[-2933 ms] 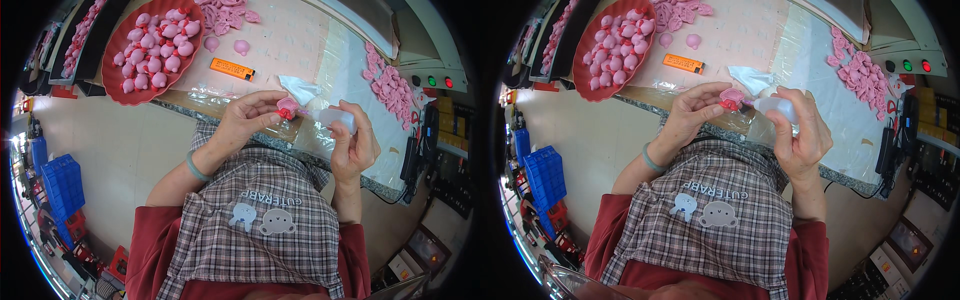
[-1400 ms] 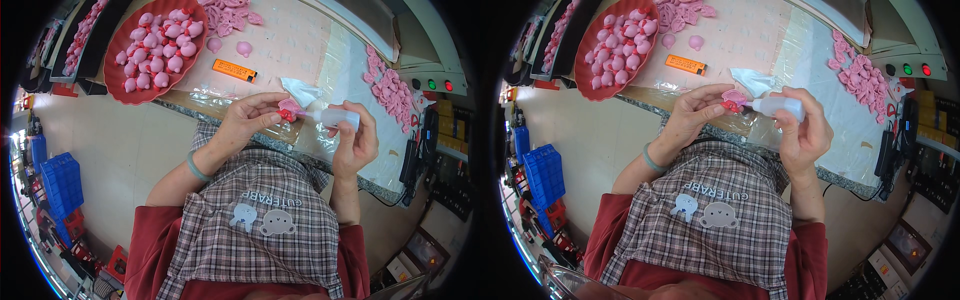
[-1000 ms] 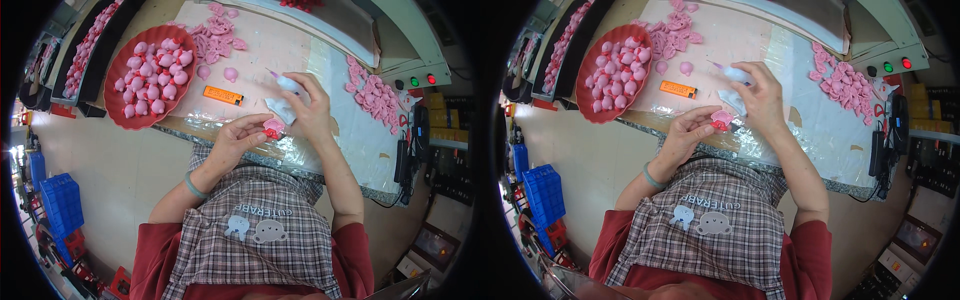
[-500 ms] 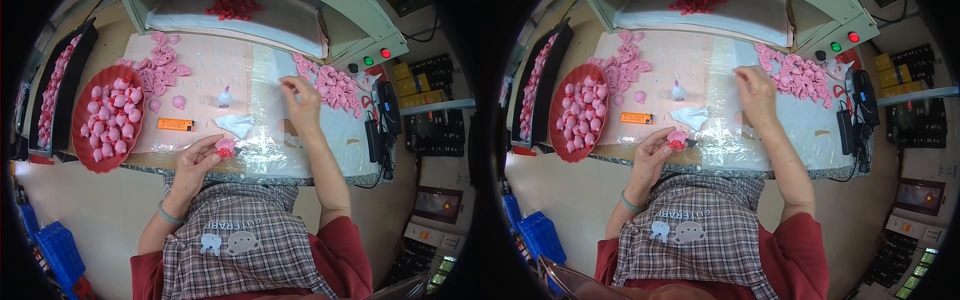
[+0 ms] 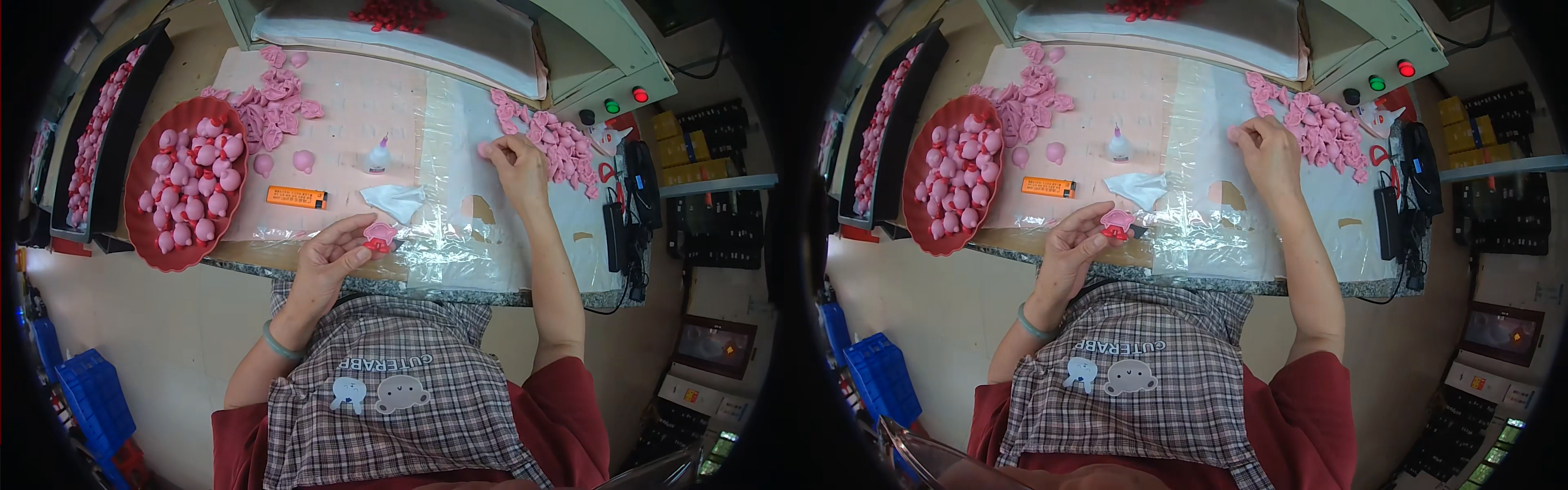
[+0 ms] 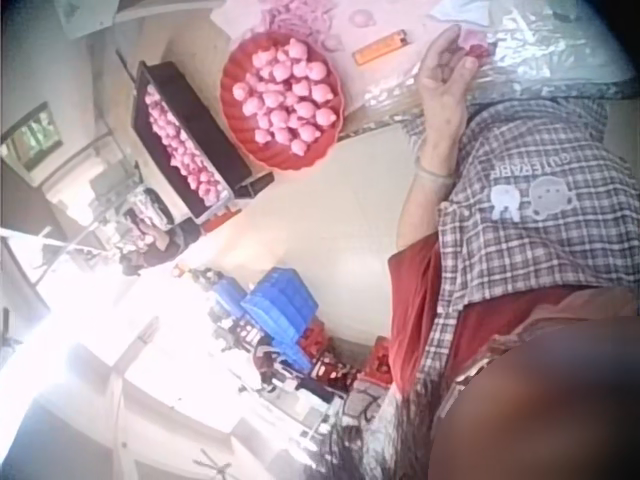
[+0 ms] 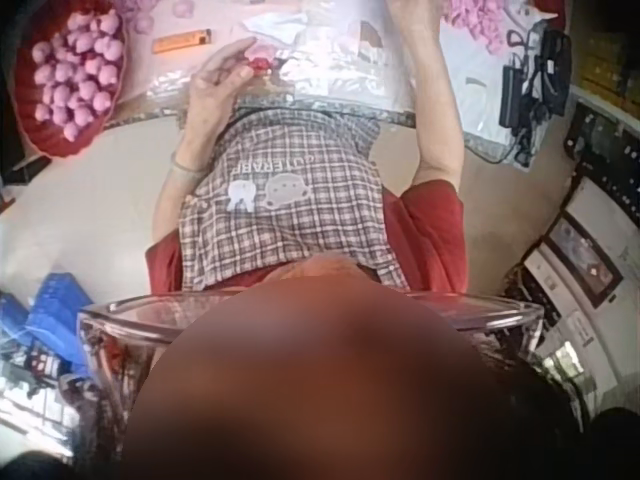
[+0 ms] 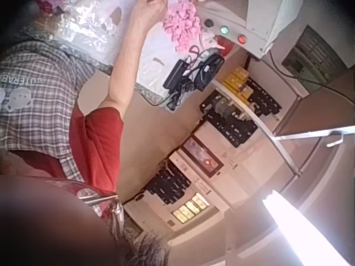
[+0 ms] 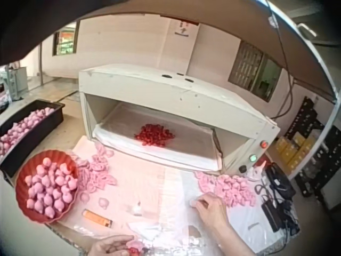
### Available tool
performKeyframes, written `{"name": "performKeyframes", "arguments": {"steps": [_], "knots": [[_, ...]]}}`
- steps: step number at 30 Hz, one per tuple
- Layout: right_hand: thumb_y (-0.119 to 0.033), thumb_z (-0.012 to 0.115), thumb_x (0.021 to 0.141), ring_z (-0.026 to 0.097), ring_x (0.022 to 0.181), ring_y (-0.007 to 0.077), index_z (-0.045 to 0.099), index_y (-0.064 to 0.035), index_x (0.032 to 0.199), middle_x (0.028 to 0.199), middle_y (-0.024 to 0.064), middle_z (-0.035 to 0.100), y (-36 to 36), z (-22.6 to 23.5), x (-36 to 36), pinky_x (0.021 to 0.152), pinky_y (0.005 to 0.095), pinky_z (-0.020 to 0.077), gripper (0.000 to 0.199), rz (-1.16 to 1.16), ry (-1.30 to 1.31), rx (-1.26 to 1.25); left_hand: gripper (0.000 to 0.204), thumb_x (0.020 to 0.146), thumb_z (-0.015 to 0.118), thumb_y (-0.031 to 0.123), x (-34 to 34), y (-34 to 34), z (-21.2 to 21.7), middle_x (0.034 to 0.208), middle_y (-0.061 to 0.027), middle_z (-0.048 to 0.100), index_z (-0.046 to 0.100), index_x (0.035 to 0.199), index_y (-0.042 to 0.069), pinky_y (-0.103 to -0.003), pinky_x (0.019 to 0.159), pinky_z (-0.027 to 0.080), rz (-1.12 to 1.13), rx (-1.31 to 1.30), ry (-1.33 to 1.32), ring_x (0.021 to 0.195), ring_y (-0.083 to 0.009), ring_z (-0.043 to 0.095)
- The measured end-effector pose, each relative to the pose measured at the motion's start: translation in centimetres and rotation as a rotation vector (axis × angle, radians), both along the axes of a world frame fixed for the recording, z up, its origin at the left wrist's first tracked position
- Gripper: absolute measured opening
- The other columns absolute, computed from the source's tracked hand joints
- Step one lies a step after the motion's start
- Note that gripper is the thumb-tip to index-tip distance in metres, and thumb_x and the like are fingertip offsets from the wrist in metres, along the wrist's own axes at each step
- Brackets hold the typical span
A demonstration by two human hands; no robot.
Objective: Assembling small pink toy pig figurines by gluing separate parts together at a factory workbench.
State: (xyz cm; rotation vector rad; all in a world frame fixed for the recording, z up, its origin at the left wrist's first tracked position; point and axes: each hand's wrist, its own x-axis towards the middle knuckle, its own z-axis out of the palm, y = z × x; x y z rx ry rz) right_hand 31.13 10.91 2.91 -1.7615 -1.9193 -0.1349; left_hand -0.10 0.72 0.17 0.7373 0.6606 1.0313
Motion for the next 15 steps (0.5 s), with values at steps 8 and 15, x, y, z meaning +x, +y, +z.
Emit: {"name": "performKeyframes", "arguments": {"steps": [8, 15], "knots": [[-0.016, 0.070, 0.085, 0.056, 0.067, 0.0133, 0.069, 0.0012, 0.090, 0.074, 0.0058, 0.063, -0.7, -0.1, 0.1, 0.063, 0.0276, 0.0455, 0.018, 0.044, 0.378, -0.386, 0.043, 0.092, 0.063, 0.009, -0.4, 0.1, 0.0, 0.115, -0.0178, 0.064, 0.052, 0.131, -0.003, -0.033, 0.089, 0.052, -0.031, 0.041, 0.060, 0.103, -0.0263, 0.065], [-0.021, 0.074, 0.080, 0.061, 0.069, 0.0220, 0.067, -0.0016, 0.095, 0.086, 0.0106, 0.065, -2.5, 1.8, -3.2, 0.067, 0.0353, 0.0493, 0.025, 0.074, 0.182, -0.226, 0.041, 0.094, 0.061, 0.012, -0.4, 0.1, 0.1, 0.117, -0.0174, 0.064, 0.052, 0.132, -0.001, -0.032, 0.088, 0.053, -0.033, 0.018, -0.007, 0.103, -0.0257, 0.066]]}}
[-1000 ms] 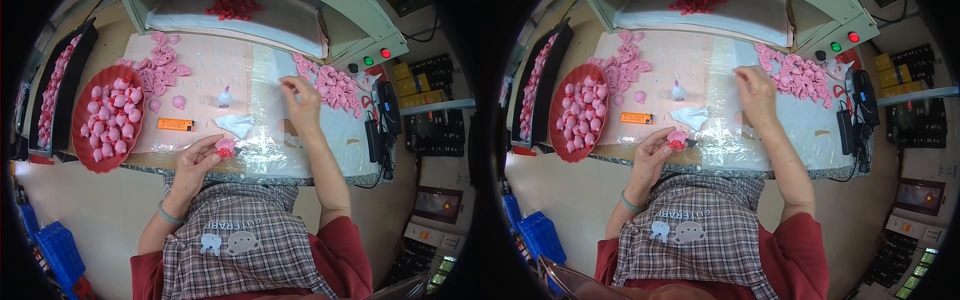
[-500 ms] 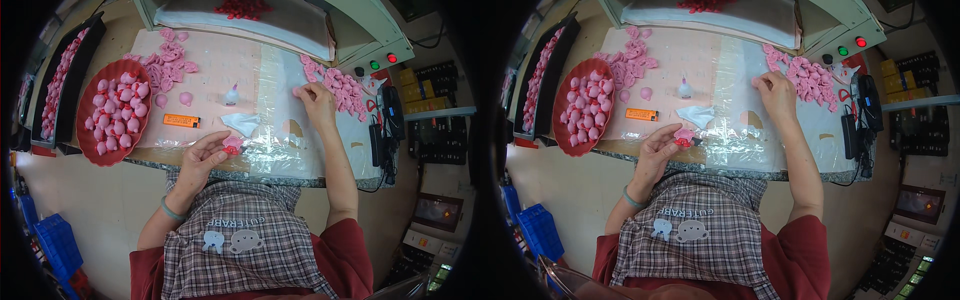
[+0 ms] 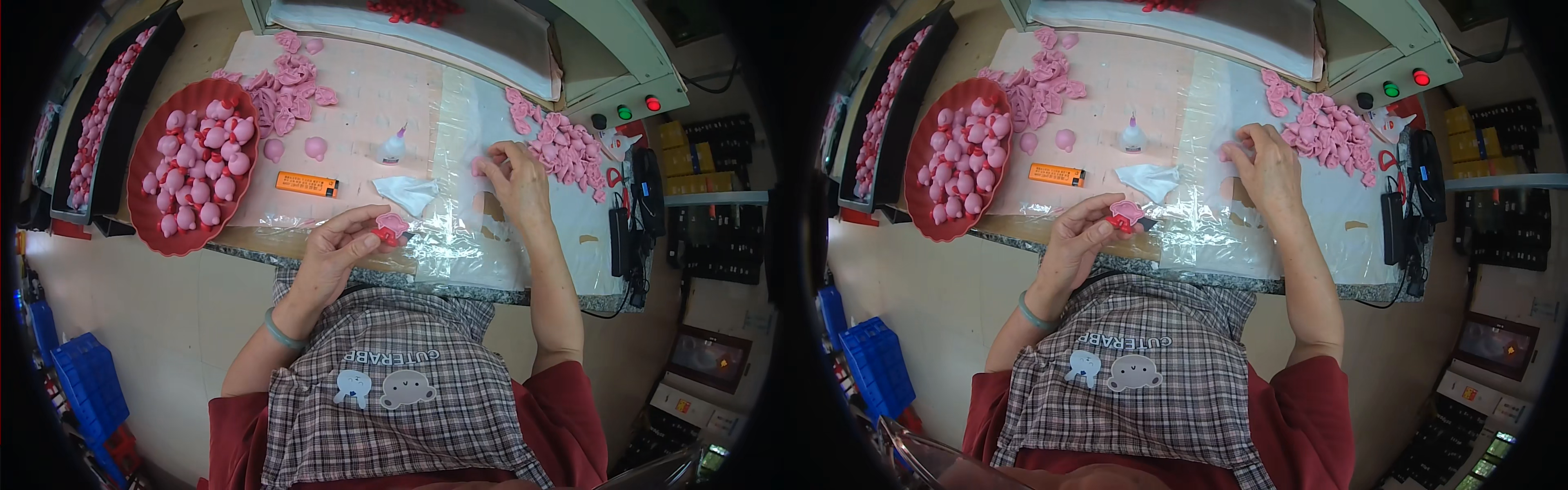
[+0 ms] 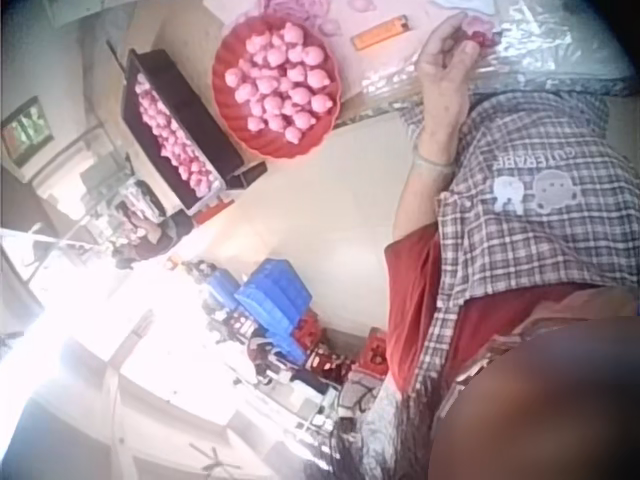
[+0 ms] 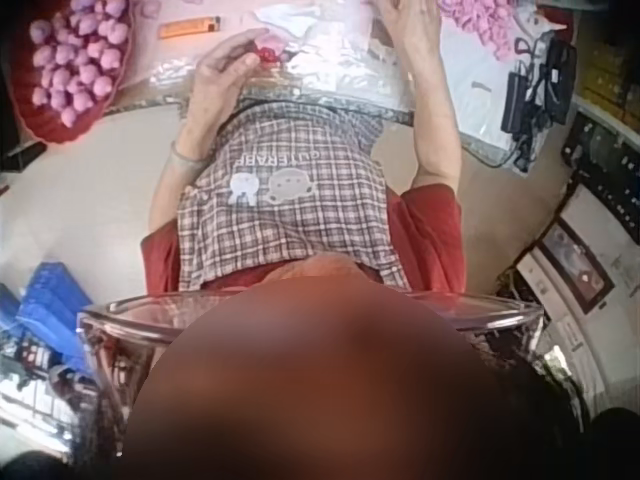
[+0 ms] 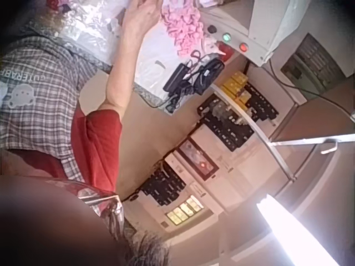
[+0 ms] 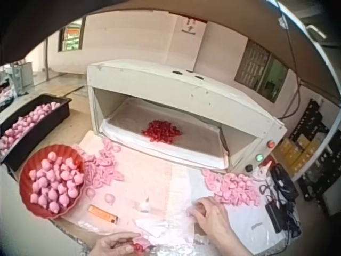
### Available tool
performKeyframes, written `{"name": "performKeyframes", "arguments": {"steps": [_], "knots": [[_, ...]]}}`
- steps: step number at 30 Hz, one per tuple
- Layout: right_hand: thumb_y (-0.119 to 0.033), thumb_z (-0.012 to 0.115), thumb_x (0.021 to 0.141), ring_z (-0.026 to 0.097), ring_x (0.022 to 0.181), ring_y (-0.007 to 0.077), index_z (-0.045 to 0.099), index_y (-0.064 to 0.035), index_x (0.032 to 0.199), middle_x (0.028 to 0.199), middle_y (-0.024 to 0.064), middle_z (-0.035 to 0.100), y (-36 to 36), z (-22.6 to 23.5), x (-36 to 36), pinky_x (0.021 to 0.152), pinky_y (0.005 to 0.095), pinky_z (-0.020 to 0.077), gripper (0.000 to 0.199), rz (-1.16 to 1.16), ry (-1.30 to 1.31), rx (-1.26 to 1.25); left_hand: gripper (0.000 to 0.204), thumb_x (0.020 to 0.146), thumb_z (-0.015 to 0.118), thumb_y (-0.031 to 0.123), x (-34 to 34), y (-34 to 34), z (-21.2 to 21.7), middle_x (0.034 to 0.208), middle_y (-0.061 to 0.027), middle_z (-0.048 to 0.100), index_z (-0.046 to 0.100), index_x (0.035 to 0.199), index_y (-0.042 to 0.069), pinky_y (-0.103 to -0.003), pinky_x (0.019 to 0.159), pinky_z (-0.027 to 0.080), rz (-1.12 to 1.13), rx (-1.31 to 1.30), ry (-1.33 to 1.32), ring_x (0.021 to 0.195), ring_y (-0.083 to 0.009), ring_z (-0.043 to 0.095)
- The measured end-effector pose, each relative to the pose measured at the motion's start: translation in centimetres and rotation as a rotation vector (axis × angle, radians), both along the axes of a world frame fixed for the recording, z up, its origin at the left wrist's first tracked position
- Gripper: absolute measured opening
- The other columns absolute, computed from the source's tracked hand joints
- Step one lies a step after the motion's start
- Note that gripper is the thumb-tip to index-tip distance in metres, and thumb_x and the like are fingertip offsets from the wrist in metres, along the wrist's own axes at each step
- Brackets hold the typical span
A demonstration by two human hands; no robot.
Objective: Assembling small pink toy pig figurines by gluing separate parts together at a factory workbench.
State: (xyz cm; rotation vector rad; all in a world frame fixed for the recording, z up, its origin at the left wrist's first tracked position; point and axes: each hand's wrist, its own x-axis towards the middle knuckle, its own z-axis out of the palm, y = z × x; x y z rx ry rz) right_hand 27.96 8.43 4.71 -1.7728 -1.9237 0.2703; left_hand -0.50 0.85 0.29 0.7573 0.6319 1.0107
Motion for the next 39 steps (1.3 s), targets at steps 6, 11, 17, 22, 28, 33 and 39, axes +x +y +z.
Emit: {"name": "performKeyframes", "arguments": {"steps": [6, 11, 17, 22, 28, 33, 39], "knots": [[-0.021, 0.076, 0.077, 0.063, 0.073, 0.0226, 0.066, -0.0028, 0.099, 0.091, 0.0094, 0.065, -0.5, -0.1, -0.9, 0.070, 0.0366, 0.0513, 0.030, 0.014, -0.221, -0.004, 0.041, 0.094, 0.061, 0.012, 0.0, 0.0, 0.2, 0.121, -0.0170, 0.063, 0.053, 0.132, -0.001, -0.032, 0.089, 0.053, -0.007, 0.005, 0.009, 0.104, -0.0255, 0.066], [-0.008, 0.072, 0.076, 0.064, 0.077, 0.0236, 0.065, -0.0014, 0.098, 0.091, 0.0099, 0.064, -0.4, -0.6, -0.9, 0.072, 0.0357, 0.0524, 0.024, 0.037, -0.096, -0.006, 0.042, 0.093, 0.062, 0.010, 0.2, 0.0, 0.0, 0.123, -0.0176, 0.062, 0.053, 0.132, -0.001, -0.034, 0.090, 0.053, 0.002, -0.003, -0.010, 0.104, -0.0255, 0.066], [0.002, 0.068, 0.076, 0.062, 0.085, 0.0164, 0.065, -0.0010, 0.103, 0.099, 0.0074, 0.064, -1.2, 0.3, -1.3, 0.082, 0.0283, 0.0501, 0.028, 0.131, 0.281, -0.088, 0.043, 0.090, 0.064, 0.002, -0.2, 0.0, -0.2, 0.122, -0.0152, 0.062, 0.054, 0.132, -0.002, -0.034, 0.094, 0.053, -0.013, -0.013, -0.045, 0.107, -0.0228, 0.064], [0.006, 0.068, 0.076, 0.061, 0.100, 0.0178, 0.062, 0.0016, 0.109, 0.108, 0.0091, 0.063, -3.0, 0.7, -2.2, 0.093, 0.0299, 0.0467, 0.033, 0.234, 0.614, -0.209, 0.043, 0.090, 0.064, 0.005, 0.0, -0.1, -0.2, 0.120, -0.0175, 0.063, 0.053, 0.131, -0.004, -0.033, 0.089, 0.054, 0.001, 0.014, 0.010, 0.101, -0.0242, 0.067], [0.007, 0.069, 0.074, 0.061, 0.107, 0.0222, 0.062, 0.0015, 0.107, 0.112, 0.0135, 0.064, -5.5, 1.1, -5.5, 0.096, 0.0339, 0.0468, 0.034, 0.522, 0.620, -0.196, 0.036, 0.089, 0.066, 0.003, 0.6, -0.1, -0.3, 0.113, -0.0145, 0.065, 0.055, 0.122, -0.003, -0.032, 0.090, 0.053, 0.041, 0.004, -0.022, 0.099, -0.0212, 0.066], [0.003, 0.072, 0.072, 0.065, 0.100, 0.0254, 0.065, -0.0023, 0.104, 0.107, 0.0136, 0.067, -6.0, 1.1, -7.3, 0.089, 0.0351, 0.0512, 0.033, 0.599, 0.500, -0.079, 0.035, 0.089, 0.067, 0.003, 0.2, -0.2, 0.1, 0.112, -0.0124, 0.064, 0.054, 0.121, -0.003, -0.030, 0.090, 0.053, -0.003, 0.008, 0.017, 0.101, -0.0188, 0.065], [0.003, 0.074, 0.071, 0.066, 0.098, 0.0259, 0.066, -0.0024, 0.100, 0.104, 0.0125, 0.069, -6.2, 1.1, -7.7, 0.085, 0.0355, 0.0528, 0.031, 0.610, 0.424, -0.022, 0.035, 0.089, 0.068, 0.004, 0.2, -0.4, 0.1, 0.111, -0.0118, 0.064, 0.055, 0.121, -0.002, -0.029, 0.087, 0.054, -0.018, 0.010, 0.042, 0.100, -0.0175, 0.065]]}}
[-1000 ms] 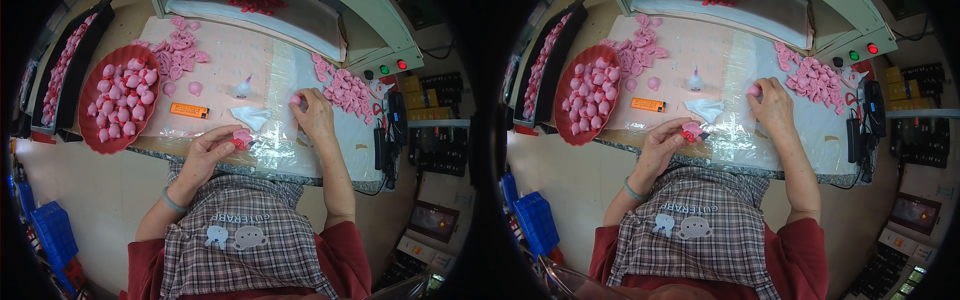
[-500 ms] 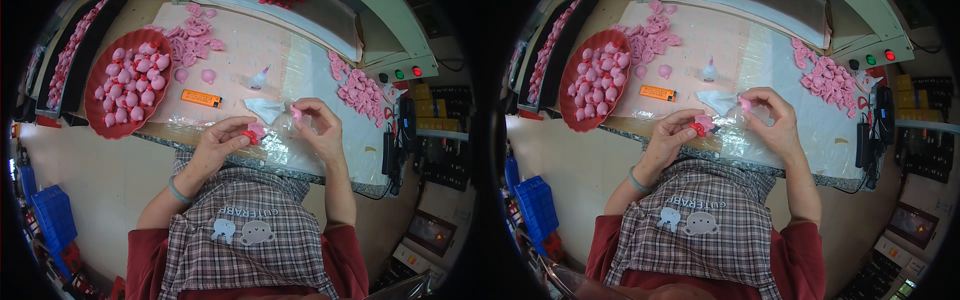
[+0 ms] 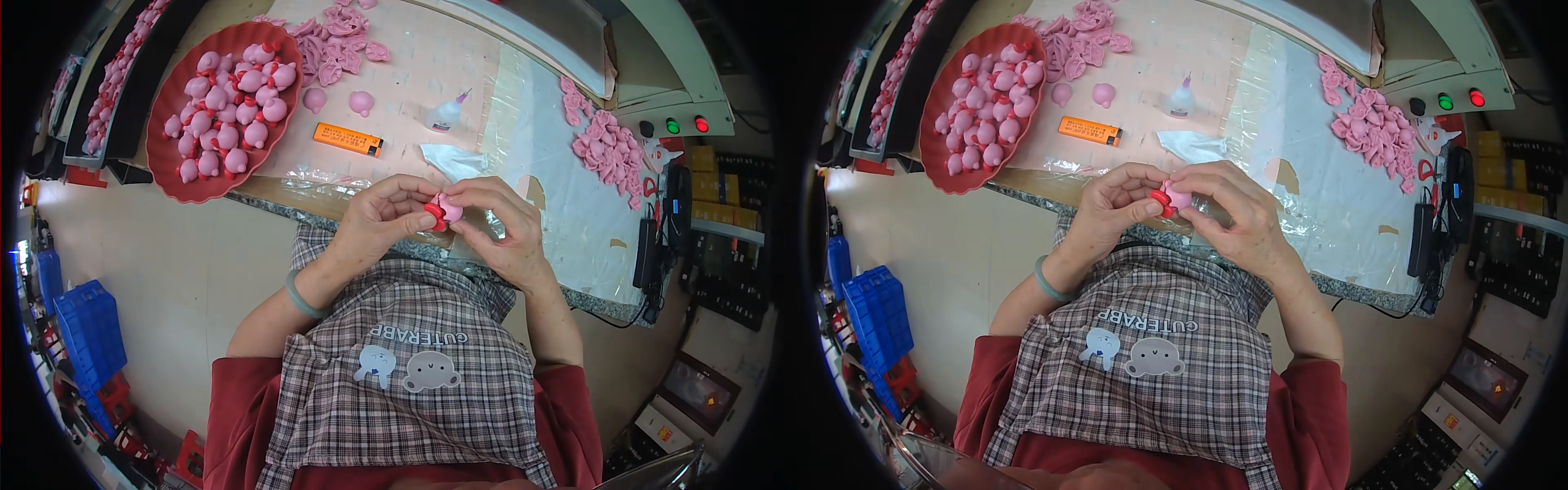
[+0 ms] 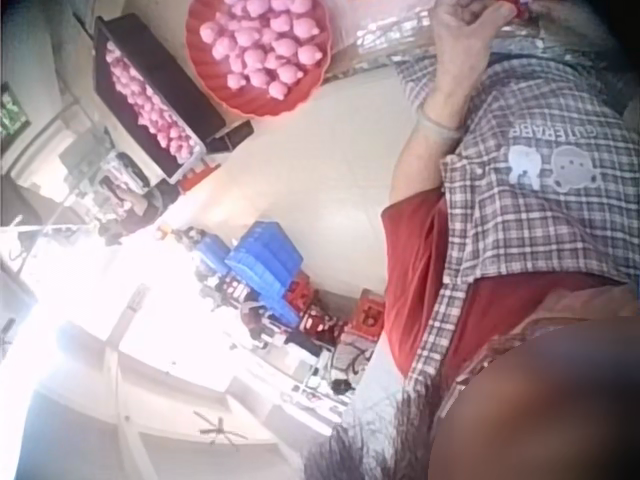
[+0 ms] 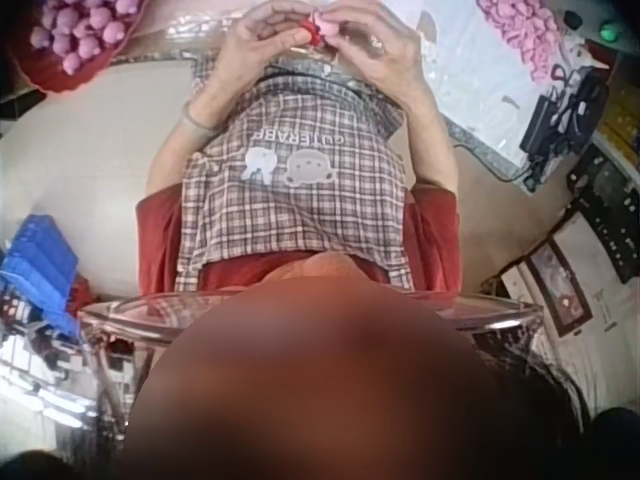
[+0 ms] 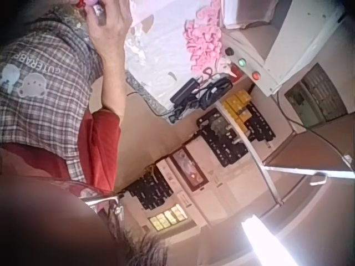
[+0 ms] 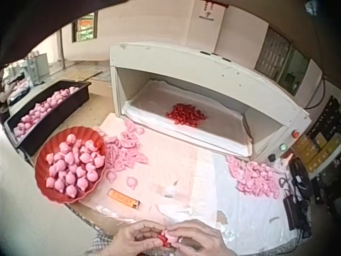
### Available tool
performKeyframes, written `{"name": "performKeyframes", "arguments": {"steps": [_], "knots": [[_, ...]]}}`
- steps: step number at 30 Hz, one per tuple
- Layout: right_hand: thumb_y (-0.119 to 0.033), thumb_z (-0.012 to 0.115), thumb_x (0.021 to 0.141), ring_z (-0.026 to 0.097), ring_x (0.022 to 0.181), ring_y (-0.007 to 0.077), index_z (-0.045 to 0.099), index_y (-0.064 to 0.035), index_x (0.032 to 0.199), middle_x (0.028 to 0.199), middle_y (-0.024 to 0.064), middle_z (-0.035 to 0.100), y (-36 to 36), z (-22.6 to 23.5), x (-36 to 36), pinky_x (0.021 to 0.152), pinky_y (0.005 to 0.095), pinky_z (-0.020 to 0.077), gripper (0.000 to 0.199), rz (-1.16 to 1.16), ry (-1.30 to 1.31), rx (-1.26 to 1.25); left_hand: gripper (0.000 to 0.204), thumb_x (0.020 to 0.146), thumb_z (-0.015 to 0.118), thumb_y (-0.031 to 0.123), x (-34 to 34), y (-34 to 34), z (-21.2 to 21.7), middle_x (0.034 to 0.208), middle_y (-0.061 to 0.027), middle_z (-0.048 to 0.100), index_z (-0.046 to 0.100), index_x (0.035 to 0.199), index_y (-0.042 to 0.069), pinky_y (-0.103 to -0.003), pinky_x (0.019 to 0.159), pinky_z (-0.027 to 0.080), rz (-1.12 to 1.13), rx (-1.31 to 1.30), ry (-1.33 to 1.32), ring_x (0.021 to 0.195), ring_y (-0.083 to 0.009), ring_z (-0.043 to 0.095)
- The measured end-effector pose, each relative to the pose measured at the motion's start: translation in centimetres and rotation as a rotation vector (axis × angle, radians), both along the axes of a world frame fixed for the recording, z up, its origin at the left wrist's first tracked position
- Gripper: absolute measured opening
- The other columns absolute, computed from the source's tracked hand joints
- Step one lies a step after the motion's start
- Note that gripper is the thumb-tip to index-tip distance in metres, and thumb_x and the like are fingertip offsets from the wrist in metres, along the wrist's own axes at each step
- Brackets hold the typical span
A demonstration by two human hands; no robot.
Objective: Assembling small pink toy pig figurines by gluing separate parts together at a factory workbench.
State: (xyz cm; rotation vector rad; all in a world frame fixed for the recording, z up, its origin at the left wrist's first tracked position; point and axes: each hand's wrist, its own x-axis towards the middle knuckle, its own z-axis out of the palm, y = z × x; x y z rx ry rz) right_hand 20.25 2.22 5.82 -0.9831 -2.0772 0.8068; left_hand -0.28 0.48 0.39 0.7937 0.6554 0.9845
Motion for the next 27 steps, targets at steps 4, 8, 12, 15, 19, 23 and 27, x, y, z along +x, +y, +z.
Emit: {"name": "performKeyframes", "arguments": {"steps": [4, 8, 12, 15, 19, 23, 27], "knots": [[0.004, 0.074, 0.070, 0.067, 0.095, 0.0260, 0.068, -0.0023, 0.098, 0.103, 0.0117, 0.069, -0.2, 0.2, -0.2, 0.082, 0.0352, 0.0538, 0.030, -0.012, -0.058, 0.065, 0.034, 0.088, 0.068, 0.003, 0.1, -0.1, 0.0, 0.109, -0.0119, 0.065, 0.056, 0.119, -0.002, -0.029, 0.084, 0.056, 0.012, 0.029, 0.052, 0.098, -0.0176, 0.066], [0.004, 0.074, 0.071, 0.067, 0.093, 0.0256, 0.068, -0.0019, 0.098, 0.103, 0.0115, 0.069, -0.2, -0.1, -0.3, 0.079, 0.0341, 0.0544, 0.029, -0.010, -0.042, 0.076, 0.034, 0.088, 0.068, 0.002, 0.3, -0.2, 0.1, 0.109, -0.0118, 0.065, 0.056, 0.119, -0.003, -0.029, 0.084, 0.056, 0.018, 0.047, 0.032, 0.099, -0.0177, 0.066], [0.005, 0.074, 0.072, 0.067, 0.092, 0.0236, 0.070, -0.0016, 0.099, 0.101, 0.0114, 0.067, -0.5, -0.8, -0.4, 0.077, 0.0316, 0.0548, 0.028, -0.041, -0.026, 0.100, 0.033, 0.088, 0.068, 0.001, 0.4, -0.2, 0.1, 0.110, -0.0125, 0.065, 0.056, 0.118, -0.003, -0.029, 0.085, 0.056, 0.029, 0.048, 0.064, 0.100, -0.0182, 0.066], [0.004, 0.074, 0.073, 0.066, 0.092, 0.0222, 0.071, -0.0019, 0.103, 0.102, 0.0111, 0.065, -0.7, -1.2, -0.1, 0.078, 0.0305, 0.0549, 0.031, -0.065, 0.011, 0.030, 0.033, 0.088, 0.067, 0.002, 0.3, -0.2, 0.0, 0.110, -0.0124, 0.065, 0.056, 0.119, -0.003, -0.028, 0.085, 0.055, 0.034, 0.026, 0.063, 0.100, -0.0174, 0.065], [0.004, 0.074, 0.073, 0.065, 0.097, 0.0230, 0.071, -0.0027, 0.109, 0.107, 0.0118, 0.064, -0.6, -1.0, -0.6, 0.081, 0.0306, 0.0551, 0.037, -0.075, 0.074, -0.066, 0.033, 0.090, 0.066, 0.004, 0.5, 0.2, 0.6, 0.107, -0.0113, 0.066, 0.056, 0.121, -0.001, -0.029, 0.086, 0.055, 0.104, -0.002, -0.038, 0.101, -0.0165, 0.065], [0.003, 0.075, 0.072, 0.064, 0.104, 0.0251, 0.069, -0.0026, 0.113, 0.114, 0.0138, 0.064, -0.7, -0.8, -1.8, 0.084, 0.0316, 0.0550, 0.043, -0.098, 0.124, -0.070, 0.033, 0.092, 0.065, 0.007, 0.3, 0.5, 1.2, 0.108, -0.0108, 0.066, 0.056, 0.123, 0.001, -0.030, 0.087, 0.054, 0.105, -0.070, -0.095, 0.100, -0.0169, 0.065], [0.004, 0.075, 0.070, 0.066, 0.104, 0.0272, 0.066, -0.0020, 0.116, 0.118, 0.0161, 0.064, -0.6, -1.6, -2.4, 0.083, 0.0338, 0.0559, 0.047, -0.130, 0.037, 0.140, 0.033, 0.093, 0.063, 0.008, 0.4, 0.4, 1.1, 0.110, -0.0109, 0.066, 0.056, 0.125, 0.003, -0.030, 0.090, 0.052, 0.116, -0.110, -0.160, 0.101, -0.0169, 0.064]]}}
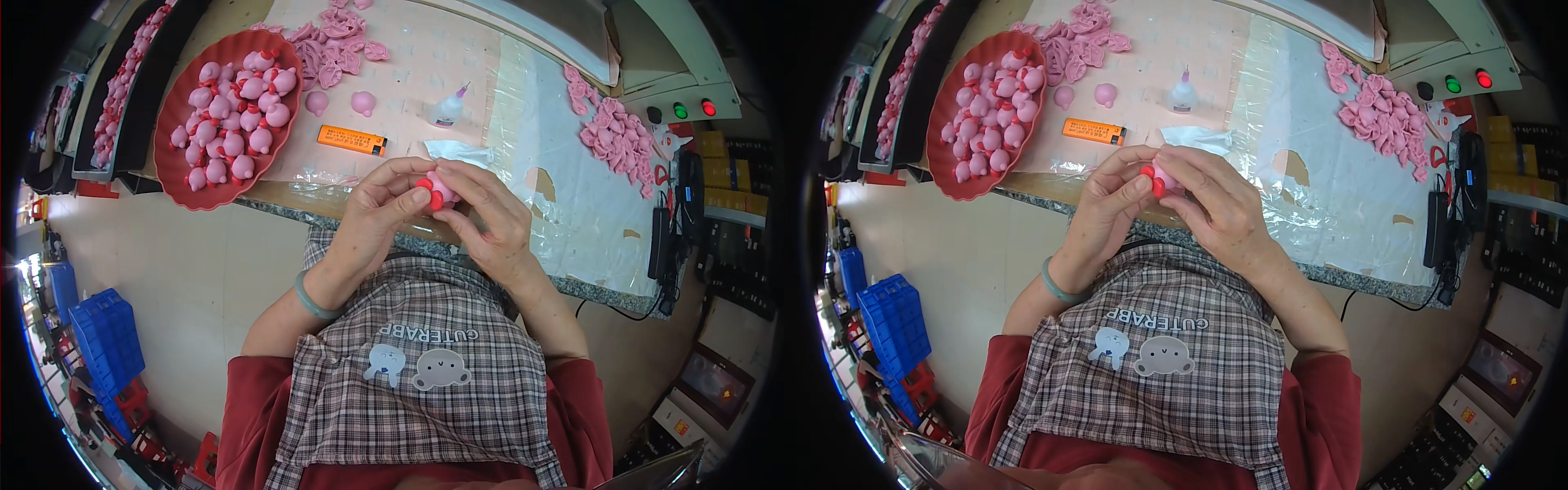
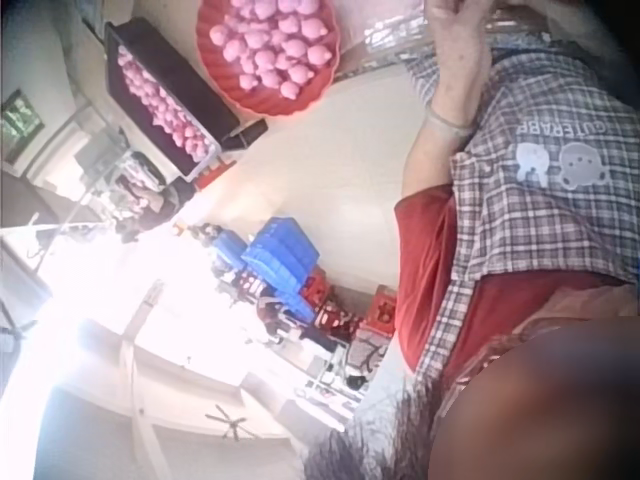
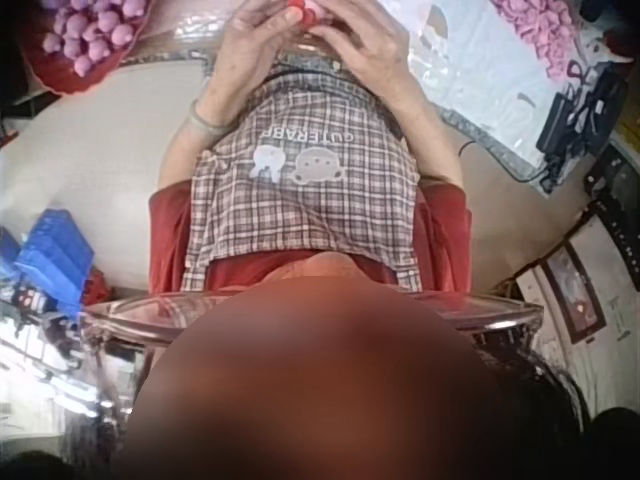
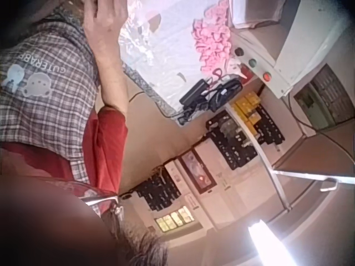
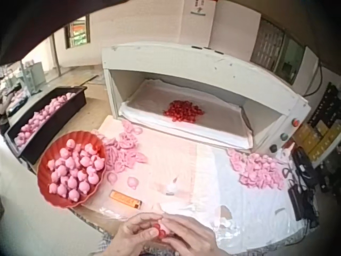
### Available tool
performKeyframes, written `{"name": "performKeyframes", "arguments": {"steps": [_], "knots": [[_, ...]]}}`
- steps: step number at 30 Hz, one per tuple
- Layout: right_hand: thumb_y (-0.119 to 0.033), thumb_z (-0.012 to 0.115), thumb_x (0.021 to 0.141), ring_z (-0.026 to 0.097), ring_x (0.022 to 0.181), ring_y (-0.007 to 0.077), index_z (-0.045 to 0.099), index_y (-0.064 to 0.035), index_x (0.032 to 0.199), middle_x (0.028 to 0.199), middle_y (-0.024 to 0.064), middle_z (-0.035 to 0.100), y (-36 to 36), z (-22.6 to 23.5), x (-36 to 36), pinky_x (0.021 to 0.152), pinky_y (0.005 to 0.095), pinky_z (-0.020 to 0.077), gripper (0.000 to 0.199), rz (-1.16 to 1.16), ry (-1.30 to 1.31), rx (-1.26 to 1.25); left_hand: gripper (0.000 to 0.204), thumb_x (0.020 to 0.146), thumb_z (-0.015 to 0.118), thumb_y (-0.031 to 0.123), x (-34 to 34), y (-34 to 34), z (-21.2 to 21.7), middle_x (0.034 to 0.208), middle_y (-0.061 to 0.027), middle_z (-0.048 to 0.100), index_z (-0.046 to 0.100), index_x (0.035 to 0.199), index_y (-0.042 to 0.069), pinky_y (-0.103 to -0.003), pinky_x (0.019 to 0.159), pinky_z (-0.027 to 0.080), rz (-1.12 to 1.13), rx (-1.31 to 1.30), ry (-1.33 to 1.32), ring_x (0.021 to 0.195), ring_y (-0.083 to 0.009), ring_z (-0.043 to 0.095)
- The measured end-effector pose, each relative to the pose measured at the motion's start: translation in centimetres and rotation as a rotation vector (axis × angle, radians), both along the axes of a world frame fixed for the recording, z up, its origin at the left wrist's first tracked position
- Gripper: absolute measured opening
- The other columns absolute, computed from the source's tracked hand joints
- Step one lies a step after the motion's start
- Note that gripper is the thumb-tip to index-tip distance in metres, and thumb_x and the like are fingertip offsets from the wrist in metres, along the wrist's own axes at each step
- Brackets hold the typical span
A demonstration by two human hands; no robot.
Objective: Assembling small pink toy pig figurines by gluing separate parts together at a factory workbench.
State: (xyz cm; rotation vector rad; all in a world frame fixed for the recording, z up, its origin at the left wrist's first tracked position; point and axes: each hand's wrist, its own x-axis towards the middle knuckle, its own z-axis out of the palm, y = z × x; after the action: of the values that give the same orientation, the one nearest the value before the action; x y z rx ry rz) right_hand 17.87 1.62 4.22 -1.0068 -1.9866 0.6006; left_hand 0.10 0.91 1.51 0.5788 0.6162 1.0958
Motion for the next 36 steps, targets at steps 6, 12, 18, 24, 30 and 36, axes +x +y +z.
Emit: {"name": "performKeyframes", "arguments": {"steps": [6, 12, 18, 24, 30, 36], "knots": [[0.004, 0.076, 0.068, 0.069, 0.095, 0.0283, 0.067, -0.0005, 0.111, 0.107, 0.0150, 0.069, 0.6, -0.9, -0.2, 0.078, 0.0342, 0.0569, 0.044, -0.053, -0.058, 0.212, 0.032, 0.094, 0.061, 0.007, 0.0, 0.1, -0.1, 0.111, -0.0108, 0.066, 0.055, 0.125, 0.002, -0.028, 0.090, 0.050, 0.008, -0.013, -0.007, 0.104, -0.0154, 0.062], [0.001, 0.077, 0.067, 0.070, 0.090, 0.0277, 0.067, -0.0002, 0.109, 0.101, 0.0135, 0.071, 0.9, -1.1, -0.1, 0.075, 0.0334, 0.0568, 0.044, -0.061, -0.084, 0.302, 0.032, 0.094, 0.061, 0.008, 0.1, 0.2, -0.2, 0.111, -0.0101, 0.066, 0.056, 0.125, 0.002, -0.028, 0.089, 0.050, -0.001, -0.019, 0.003, 0.103, -0.0149, 0.062], [-0.001, 0.078, 0.067, 0.070, 0.086, 0.0277, 0.068, -0.0011, 0.109, 0.098, 0.0134, 0.071, 0.7, -0.8, -0.1, 0.073, 0.0333, 0.0566, 0.043, -0.076, -0.095, 0.292, 0.031, 0.095, 0.060, 0.008, 0.0, 0.2, 0.0, 0.112, -0.0110, 0.065, 0.056, 0.125, 0.002, -0.030, 0.091, 0.050, -0.015, -0.022, -0.023, 0.103, -0.0161, 0.062], [-0.002, 0.077, 0.070, 0.070, 0.089, 0.0261, 0.067, -0.0009, 0.112, 0.100, 0.0145, 0.070, 0.7, -0.6, 0.1, 0.075, 0.0333, 0.0562, 0.043, -0.045, -0.030, 0.172, 0.027, 0.094, 0.060, 0.004, -0.3, -0.1, -0.2, 0.112, -0.0112, 0.064, 0.057, 0.120, 0.000, -0.031, 0.092, 0.051, -0.005, 0.012, -0.059, 0.104, -0.0173, 0.062], [0.003, 0.074, 0.074, 0.068, 0.094, 0.0219, 0.069, -0.0025, 0.112, 0.107, 0.0134, 0.066, 0.3, 0.6, 0.0, 0.079, 0.0322, 0.0569, 0.039, 0.000, 0.156, -0.140, 0.023, 0.090, 0.063, -0.002, 0.0, -0.3, -0.8, 0.116, -0.0123, 0.061, 0.059, 0.112, 0.000, -0.032, 0.093, 0.052, 0.098, 0.194, 0.050, 0.106, -0.0188, 0.061], [0.007, 0.075, 0.071, 0.066, 0.095, 0.0217, 0.071, -0.0040, 0.111, 0.107, 0.0123, 0.063, -0.3, 0.5, -0.3, 0.078, 0.0313, 0.0552, 0.041, -0.031, 0.131, -0.117, 0.024, 0.088, 0.064, -0.004, 0.0, -0.1, -0.7, 0.117, -0.0120, 0.059, 0.059, 0.111, 0.000, -0.034, 0.099, 0.050, 0.142, 0.378, 0.102, 0.109, -0.0199, 0.060]]}}
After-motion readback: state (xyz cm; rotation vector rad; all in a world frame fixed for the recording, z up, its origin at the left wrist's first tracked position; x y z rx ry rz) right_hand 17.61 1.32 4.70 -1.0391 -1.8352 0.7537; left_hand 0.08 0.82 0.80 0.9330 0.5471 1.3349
